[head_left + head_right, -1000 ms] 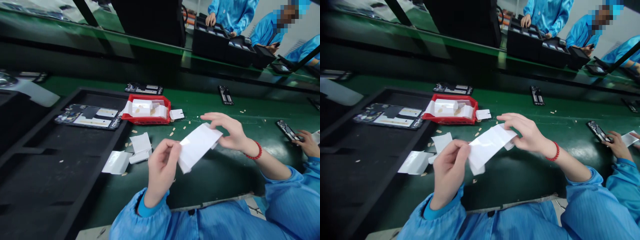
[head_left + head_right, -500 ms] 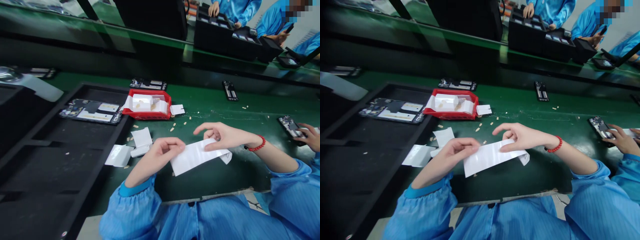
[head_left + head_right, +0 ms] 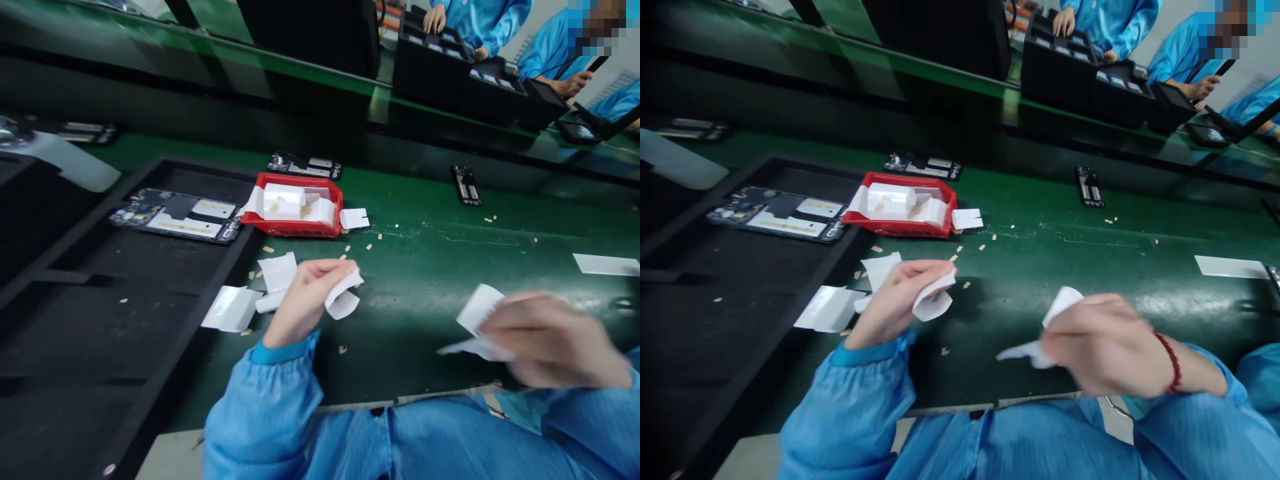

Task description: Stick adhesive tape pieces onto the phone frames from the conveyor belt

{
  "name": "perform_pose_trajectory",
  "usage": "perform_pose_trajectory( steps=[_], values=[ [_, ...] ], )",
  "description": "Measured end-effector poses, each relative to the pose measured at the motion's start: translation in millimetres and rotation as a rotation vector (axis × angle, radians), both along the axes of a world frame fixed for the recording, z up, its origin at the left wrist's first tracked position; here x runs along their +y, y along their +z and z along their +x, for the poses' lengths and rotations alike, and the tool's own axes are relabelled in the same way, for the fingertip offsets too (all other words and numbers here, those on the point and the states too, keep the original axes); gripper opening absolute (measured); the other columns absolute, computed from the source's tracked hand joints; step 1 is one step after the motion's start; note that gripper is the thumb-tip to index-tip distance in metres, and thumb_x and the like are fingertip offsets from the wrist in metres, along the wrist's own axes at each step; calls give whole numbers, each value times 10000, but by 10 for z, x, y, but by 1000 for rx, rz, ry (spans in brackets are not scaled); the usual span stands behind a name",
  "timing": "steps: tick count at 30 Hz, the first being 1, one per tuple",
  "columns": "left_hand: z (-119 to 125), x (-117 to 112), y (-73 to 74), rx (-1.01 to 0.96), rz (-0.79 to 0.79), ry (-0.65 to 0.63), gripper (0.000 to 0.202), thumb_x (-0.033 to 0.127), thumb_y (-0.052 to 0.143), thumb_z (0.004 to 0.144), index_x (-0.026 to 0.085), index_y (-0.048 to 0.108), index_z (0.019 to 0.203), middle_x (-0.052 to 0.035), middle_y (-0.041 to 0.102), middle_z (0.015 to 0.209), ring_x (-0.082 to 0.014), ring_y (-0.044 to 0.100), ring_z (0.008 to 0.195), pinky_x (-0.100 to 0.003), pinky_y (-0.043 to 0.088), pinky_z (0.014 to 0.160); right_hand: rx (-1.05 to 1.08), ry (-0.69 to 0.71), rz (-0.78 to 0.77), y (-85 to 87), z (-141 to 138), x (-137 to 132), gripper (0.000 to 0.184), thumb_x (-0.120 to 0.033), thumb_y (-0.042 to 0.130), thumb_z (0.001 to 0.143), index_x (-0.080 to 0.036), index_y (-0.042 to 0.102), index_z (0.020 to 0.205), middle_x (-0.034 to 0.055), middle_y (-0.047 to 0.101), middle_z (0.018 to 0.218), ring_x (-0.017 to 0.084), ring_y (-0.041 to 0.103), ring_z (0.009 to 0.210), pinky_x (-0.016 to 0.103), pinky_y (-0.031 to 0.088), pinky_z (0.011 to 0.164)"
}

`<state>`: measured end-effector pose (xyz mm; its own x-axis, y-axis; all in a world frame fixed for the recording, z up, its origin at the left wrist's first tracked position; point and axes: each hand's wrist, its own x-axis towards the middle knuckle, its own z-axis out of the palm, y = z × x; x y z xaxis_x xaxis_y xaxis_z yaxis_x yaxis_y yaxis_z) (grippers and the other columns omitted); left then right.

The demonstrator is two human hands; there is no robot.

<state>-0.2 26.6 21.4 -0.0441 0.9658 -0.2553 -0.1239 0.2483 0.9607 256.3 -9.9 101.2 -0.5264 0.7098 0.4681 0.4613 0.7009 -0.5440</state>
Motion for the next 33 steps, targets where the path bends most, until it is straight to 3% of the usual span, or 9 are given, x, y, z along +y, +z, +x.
perform_pose_trajectory(
  steps=[3,6,9,11,14,19,23,26,33],
  values=[
    [11,109,-104,211,59,91,342,502,835,652,182,790,762,-82,757,752,-295,703,769,-347,552,665,386,-407,-334,-53,28,111,194,-417,680,940,-268,594,851,-29,588,598,120,523,459,246,348,378],
    [112,122,-113,395,141,175,290,410,826,672,193,772,856,-122,770,971,-413,621,1184,-513,451,1053,441,-403,-622,-290,-125,410,370,-604,657,894,-255,534,903,-65,529,505,112,471,377,216,306,320],
    [271,6,-66,346,276,167,291,392,800,711,208,757,932,-136,667,1326,-380,416,1438,-531,238,1230,452,-335,-722,-535,-323,600,402,-626,654,876,-254,504,903,-85,488,471,98,431,357,197,275,318],
    [396,-98,-50,169,297,29,274,435,789,729,211,751,882,-123,682,1298,-334,525,1354,-474,350,1189,463,-304,-768,-653,-424,642,384,-599,657,881,-248,502,899,-89,486,476,87,414,358,190,269,328],
    [544,-202,-86,33,209,-101,317,446,812,704,188,719,863,-86,768,903,-251,726,896,-370,573,863,492,-287,-819,-757,-491,658,359,-559,654,893,-242,484,907,-85,510,508,86,438,376,188,288,342],
    [525,-157,-174,-151,42,-48,370,473,799,716,182,619,855,23,645,580,-128,609,531,-244,518,585,551,-244,-877,-768,-398,523,435,-544,625,915,-251,458,1189,-65,605,639,122,591,480,226,461,432],
    [452,-87,-161,-256,-75,-27,422,486,831,658,171,644,868,20,639,588,-120,592,493,-232,500,521,491,-60,-781,-721,-267,281,758,-414,785,835,-304,354,1450,34,738,1024,186,756,887,320,632,790],
    [468,-89,-140,-275,-116,-47,415,497,845,630,149,679,784,-15,655,613,-136,609,515,-245,505,506,397,-10,-600,-704,-228,203,537,-333,750,877,-270,507,1352,79,711,1211,202,722,1093,363,605,970],
    [561,-173,-201,-175,46,87,332,448,815,730,183,615,740,24,622,669,-116,615,656,-235,540,684,292,-114,-452,-751,-267,271,318,-358,733,869,-221,601,1122,-7,659,809,156,639,730,320,569,756]
  ],
)
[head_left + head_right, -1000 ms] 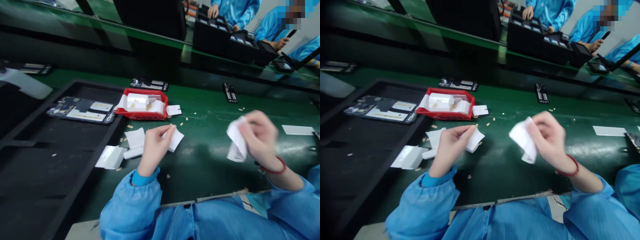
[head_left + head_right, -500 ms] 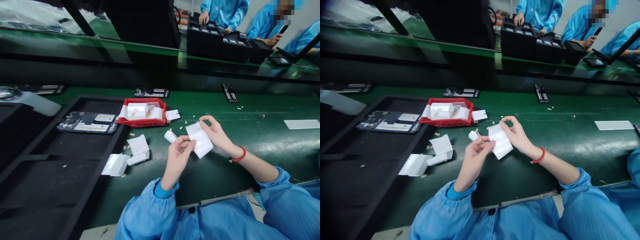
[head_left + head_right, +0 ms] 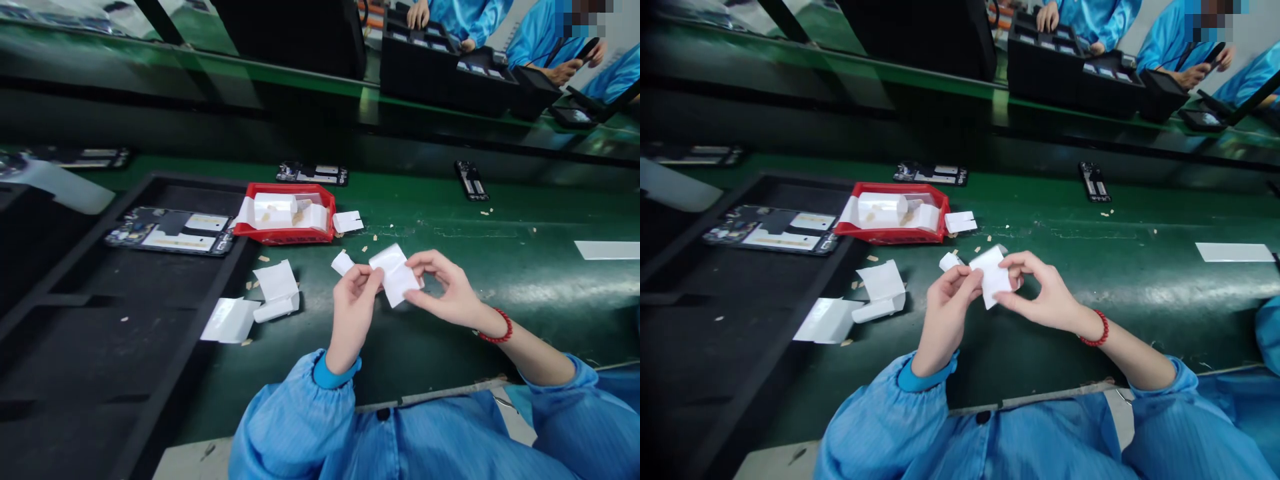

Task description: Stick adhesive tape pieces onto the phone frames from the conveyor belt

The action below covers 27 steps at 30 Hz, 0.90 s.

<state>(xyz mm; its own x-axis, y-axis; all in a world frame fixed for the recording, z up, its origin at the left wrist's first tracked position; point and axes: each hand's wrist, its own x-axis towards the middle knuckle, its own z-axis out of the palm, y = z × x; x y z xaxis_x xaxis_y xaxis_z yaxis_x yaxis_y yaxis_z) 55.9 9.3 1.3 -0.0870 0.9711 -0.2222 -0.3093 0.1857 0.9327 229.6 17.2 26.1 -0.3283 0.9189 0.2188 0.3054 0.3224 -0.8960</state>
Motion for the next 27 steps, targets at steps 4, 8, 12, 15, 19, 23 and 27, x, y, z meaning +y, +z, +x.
perform_pose_trajectory(
  steps=[4,8,12,15,19,23,27],
  values=[
    [-61,5,-34,82,94,132,293,426,773,787,201,635,914,-52,698,960,-180,683,862,-323,569,850,-82,-77,-81,-26,74,39,389,-309,625,955,-213,505,1312,-51,602,716,149,612,695,325,518,793],
    [-227,72,107,577,447,242,608,361,700,855,218,512,1415,-147,391,1608,-301,432,1453,-452,369,1193,-210,135,-140,146,173,135,446,-265,560,988,-213,418,1408,-49,616,753,133,554,669,281,471,718],
    [-329,117,316,659,499,-456,373,421,603,925,197,687,1210,-105,738,1238,-300,643,1236,-460,467,1107,-352,526,-187,474,209,292,358,-334,518,1030,-200,405,1342,-48,619,765,113,496,638,238,409,648],
    [-329,127,371,475,307,-727,316,442,592,933,180,730,1043,-63,772,853,-236,731,827,-378,574,867,-387,656,-222,678,199,379,304,-329,494,1041,-193,397,1295,-31,642,801,111,511,661,224,410,644],
    [-311,152,363,416,412,-684,220,373,649,886,206,730,1003,-98,699,1213,-249,652,1127,-365,481,1028,-404,813,-196,841,183,410,208,-243,465,1036,-199,397,1227,-21,637,838,100,513,670,210,429,656],
    [-310,142,434,368,409,-773,285,386,592,915,181,681,738,-29,644,817,-157,595,765,-262,501,730,-469,801,-86,846,149,382,120,-262,473,1051,-212,410,1140,-59,598,753,87,480,605,202,409,609],
    [-295,88,494,394,325,-700,453,532,516,940,165,619,696,28,467,588,-100,389,531,-210,328,466,-506,626,549,697,54,249,126,-135,394,1042,-207,495,1021,-31,582,726,113,478,583,243,453,590]
  ],
)
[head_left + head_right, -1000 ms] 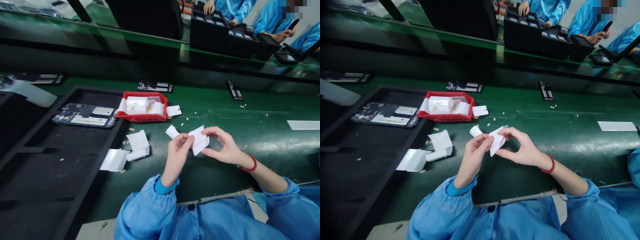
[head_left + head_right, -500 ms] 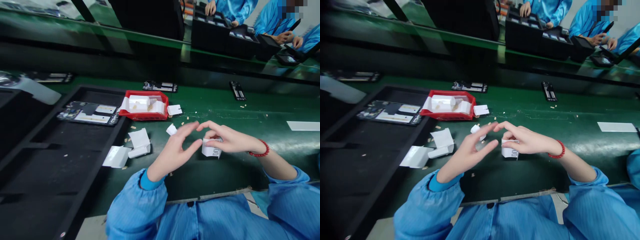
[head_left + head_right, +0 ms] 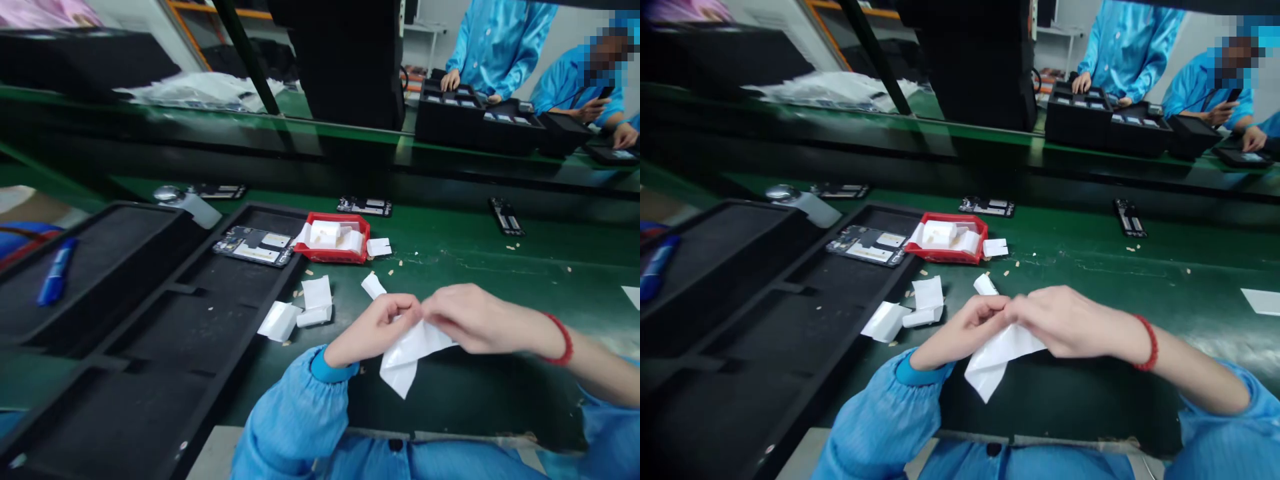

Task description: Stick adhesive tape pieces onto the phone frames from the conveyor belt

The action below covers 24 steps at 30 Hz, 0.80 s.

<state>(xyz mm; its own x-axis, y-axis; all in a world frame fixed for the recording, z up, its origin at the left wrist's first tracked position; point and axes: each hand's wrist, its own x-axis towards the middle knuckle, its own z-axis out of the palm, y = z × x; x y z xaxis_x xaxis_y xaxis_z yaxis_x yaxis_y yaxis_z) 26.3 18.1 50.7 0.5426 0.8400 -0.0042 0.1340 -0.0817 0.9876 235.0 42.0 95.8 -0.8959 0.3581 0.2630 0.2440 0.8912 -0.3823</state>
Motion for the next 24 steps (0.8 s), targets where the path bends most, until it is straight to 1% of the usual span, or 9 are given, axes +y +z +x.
perform_pose_trajectory(
  steps=[2,4,8,11,13,16,19,22,24],
  values=[
    [-9,-17,-23,22,-3,79,494,589,554,894,163,604,648,23,474,565,-99,398,507,-209,322,442,118,33,276,-50,-25,-137,254,-80,361,1025,-218,542,910,-31,571,659,129,472,555,287,538,672],
    [-61,0,-69,65,19,234,499,596,555,880,167,585,628,19,480,544,-103,417,484,-213,332,431,210,21,362,-43,-7,-292,325,-76,351,1030,-231,573,850,-54,541,583,125,438,493,288,598,792],
    [-313,255,-89,207,173,777,445,538,415,964,187,548,725,-7,520,616,-153,521,565,-248,396,498,368,-38,213,41,69,-432,275,-80,409,1022,-235,603,904,-54,617,632,96,536,507,200,612,803],
    [-518,671,-44,345,374,1138,453,470,256,1036,172,598,1019,-127,642,1019,-248,629,1000,-327,493,781,596,-315,-93,-33,35,-269,173,-122,511,991,-250,547,880,-28,641,710,109,615,597,224,552,565],
    [-614,967,-63,444,458,1192,363,411,362,1019,184,630,1113,-165,622,1259,-292,583,1219,-397,457,975,630,-511,-423,-182,-14,-93,69,-242,569,988,-248,532,931,-20,656,743,112,621,587,212,492,487],
    [-705,1244,-200,568,462,1100,195,334,611,882,164,704,864,-188,712,1070,-371,641,1142,-534,410,1064,502,-598,-727,-486,-35,119,233,-443,545,981,-221,546,1050,20,718,791,146,691,640,244,548,547],
    [-762,1271,-355,623,473,1036,213,361,687,818,159,741,862,-203,748,1041,-443,559,1271,-637,364,1104,391,-626,-715,-813,48,159,305,-479,533,967,-197,585,1069,67,769,848,178,745,715,281,594,624],
    [-794,1202,-387,609,527,1084,444,393,582,899,172,673,1273,-179,600,1451,-388,366,1479,-616,259,1204,259,-693,-633,-1094,180,48,323,-493,508,981,-192,623,1009,73,768,816,188,746,696,282,587,600],
    [-796,1137,-312,573,543,1139,534,380,491,950,147,564,1424,-174,493,1558,-344,343,1506,-553,229,1244,161,-745,-527,-1214,265,-56,367,-500,464,1003,-182,644,1039,90,758,818,206,735,694,300,570,598]
  ],
)
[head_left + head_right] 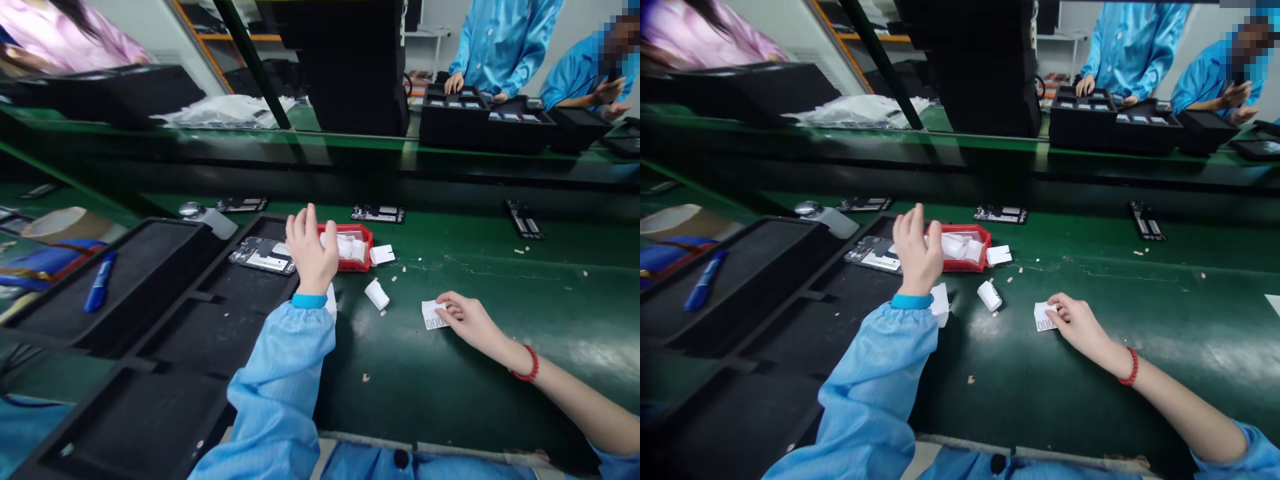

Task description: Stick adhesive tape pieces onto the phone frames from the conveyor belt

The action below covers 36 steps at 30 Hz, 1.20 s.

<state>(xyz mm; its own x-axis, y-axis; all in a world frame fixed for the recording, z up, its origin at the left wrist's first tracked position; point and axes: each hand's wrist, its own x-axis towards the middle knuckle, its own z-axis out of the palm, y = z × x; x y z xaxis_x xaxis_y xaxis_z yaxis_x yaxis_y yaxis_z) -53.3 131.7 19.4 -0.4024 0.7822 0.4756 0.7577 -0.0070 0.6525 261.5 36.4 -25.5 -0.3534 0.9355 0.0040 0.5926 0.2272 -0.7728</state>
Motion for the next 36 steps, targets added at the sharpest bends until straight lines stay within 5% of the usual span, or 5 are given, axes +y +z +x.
perform_pose_trajectory(
  steps=[9,14,21,31,36],
  values=[
    [401,-1183,679,-385,301,-264,255,314,529,1004,243,763,1075,-25,777,1075,-219,715,1064,-331,563,940,-430,25,290,234,186,449,526,-504,423,1040,-87,663,1253,107,705,649,230,651,536,308,441,538],
    [744,-1364,411,-624,138,-535,170,227,593,972,237,762,982,7,759,742,-156,724,674,-257,592,670,-411,128,364,341,-366,1824,357,-368,605,994,-165,632,1287,162,625,1373,285,633,1223,470,530,1023],
    [803,-1071,57,-905,-162,-496,161,296,634,904,173,734,878,-38,750,697,-159,705,611,-256,580,630,-432,180,241,268,-893,2877,356,-366,647,985,-168,619,1278,102,648,1294,238,671,1111,456,589,940],
    [819,-1003,-73,-1151,-141,-318,644,537,702,875,298,497,1437,-124,577,1457,-232,653,1249,-302,597,910,-161,-25,386,288,-279,1018,698,-386,867,655,-167,552,1239,125,604,1194,274,654,1061,443,593,925],
    [862,-1042,3,-1140,-154,-408,396,503,688,888,196,659,1135,-106,722,1184,-219,727,992,-257,611,723,0,-43,396,364,-387,63,829,-415,859,640,-200,486,1348,151,542,1278,319,607,1191,489,581,956]
  ],
)
